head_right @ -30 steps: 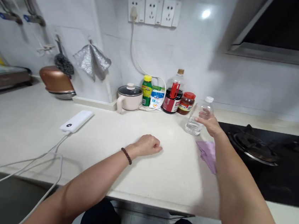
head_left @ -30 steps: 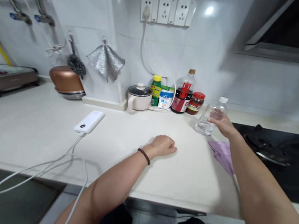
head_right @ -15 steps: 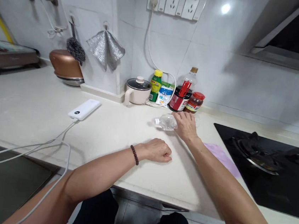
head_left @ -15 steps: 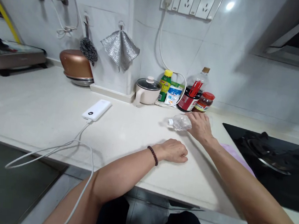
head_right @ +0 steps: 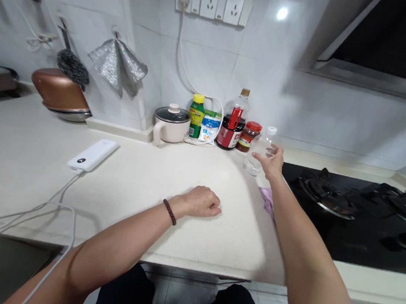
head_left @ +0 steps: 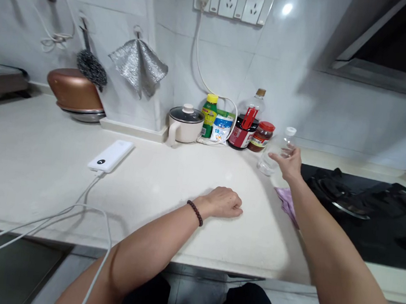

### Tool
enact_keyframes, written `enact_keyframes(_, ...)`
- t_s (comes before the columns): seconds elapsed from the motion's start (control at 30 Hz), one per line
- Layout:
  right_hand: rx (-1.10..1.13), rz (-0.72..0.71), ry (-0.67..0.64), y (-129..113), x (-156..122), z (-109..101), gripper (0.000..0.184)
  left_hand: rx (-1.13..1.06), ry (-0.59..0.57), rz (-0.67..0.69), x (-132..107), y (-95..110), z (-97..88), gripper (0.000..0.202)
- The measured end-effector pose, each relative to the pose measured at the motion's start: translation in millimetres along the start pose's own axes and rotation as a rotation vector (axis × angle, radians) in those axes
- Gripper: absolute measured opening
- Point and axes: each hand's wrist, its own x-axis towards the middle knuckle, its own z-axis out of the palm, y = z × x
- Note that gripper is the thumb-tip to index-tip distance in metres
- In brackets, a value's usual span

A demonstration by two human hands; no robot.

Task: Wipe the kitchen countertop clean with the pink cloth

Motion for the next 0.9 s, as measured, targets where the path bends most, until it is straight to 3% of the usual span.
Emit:
enact_keyframes(0.17, 0.058, 0.134, 0.089, 31, 16, -16, 0.094, -0.016, -0.013, -0.014, -2, 1, -3.6, 0.033)
enact_keyframes(0.3, -0.095, 0.188, 0.002, 35, 5, -44, 0.081, -0.001, -0.027, -0.025, -2, 1, -7.2, 0.035)
enact_keyframes(0.43, -0.501, 0.077, -0.144, 48, -44, -87, 0.051, 0.004, -0.046, -0.016, -1, 2, -5.5, 0.033)
enact_keyframes(0.57, -0.584, -0.198, -0.393, 56, -110, -101, 0.048, 0.008, -0.065, 0.007, 0, 9, -2.8, 0.029)
enact_keyframes(0.67, -0.523, -0.333, -0.508, 46, -139, -78, 0.051, 0.033, -0.092, 0.009, 1, 17, -3.6, 0.027)
enact_keyframes(0.73, -0.457, -0.388, -0.587, 33, -138, -49, 0.051, 0.049, -0.126, 0.016, 2, 21, -4.8, 0.026)
enact_keyframes(0.83, -0.329, -0.417, -0.699, 16, -110, 5, 0.050, 0.067, -0.173, 0.024, 4, 23, -6.1, 0.027)
enact_keyframes(0.9, -0.268, -0.375, -0.682, 8, -82, 41, 0.050, 0.080, -0.191, 0.021, 4, 22, -6.9, 0.027)
